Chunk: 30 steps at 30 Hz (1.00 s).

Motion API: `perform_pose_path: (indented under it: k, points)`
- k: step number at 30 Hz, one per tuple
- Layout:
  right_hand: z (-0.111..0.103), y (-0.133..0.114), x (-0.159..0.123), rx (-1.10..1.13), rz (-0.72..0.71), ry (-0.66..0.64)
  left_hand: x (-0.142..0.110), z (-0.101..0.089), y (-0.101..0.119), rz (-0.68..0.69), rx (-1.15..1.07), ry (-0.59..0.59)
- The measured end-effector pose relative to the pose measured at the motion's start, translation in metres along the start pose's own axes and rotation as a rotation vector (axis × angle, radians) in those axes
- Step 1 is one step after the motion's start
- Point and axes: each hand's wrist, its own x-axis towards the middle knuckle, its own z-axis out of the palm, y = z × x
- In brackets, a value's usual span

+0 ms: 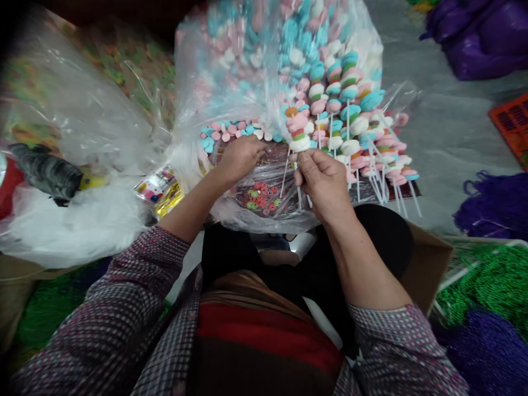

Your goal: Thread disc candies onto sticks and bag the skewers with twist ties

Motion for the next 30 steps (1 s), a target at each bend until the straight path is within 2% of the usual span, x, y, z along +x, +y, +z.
perform_pose_path:
  k: [4,7,9,13,15,17,25,30]
  points:
    - [-0.002,-0.001,0.001,-0.023,-0.009,0.008,0.016,0.01,0.008,-0.05,0.069,-0.074]
    - [-0.004,-0.001,0.001,-0.055,-0.013,0.013,0.019,0.009,0.006,-0.073,-0.023,-0.042]
    - [-0.004,0.0,0.0,-0.114,0.004,-0.016,0.016,0.007,0.003,-0.101,-0.236,0.04]
    - [-0.001,0.002,-0.002,-0.29,0.054,-0.113,0.001,0.0,0.003,-0.22,-0.93,0.209]
    - [0.001,0.002,-0.003,-0.363,0.05,-0.119,-0.006,-0.002,0.006,-0.25,-1.175,0.231]
    - [0.002,0.002,-0.003,-0.405,0.045,-0.114,-0.012,-0.002,0.01,-0.264,-1.307,0.233]
    - [0.005,0.001,-0.003,-0.479,0.067,-0.124,-0.013,0.01,0.012,-0.295,-1.425,0.335]
    - [0.007,0.0,-0.005,-0.491,0.093,-0.144,-0.015,0.013,0.009,-0.172,-1.297,0.43]
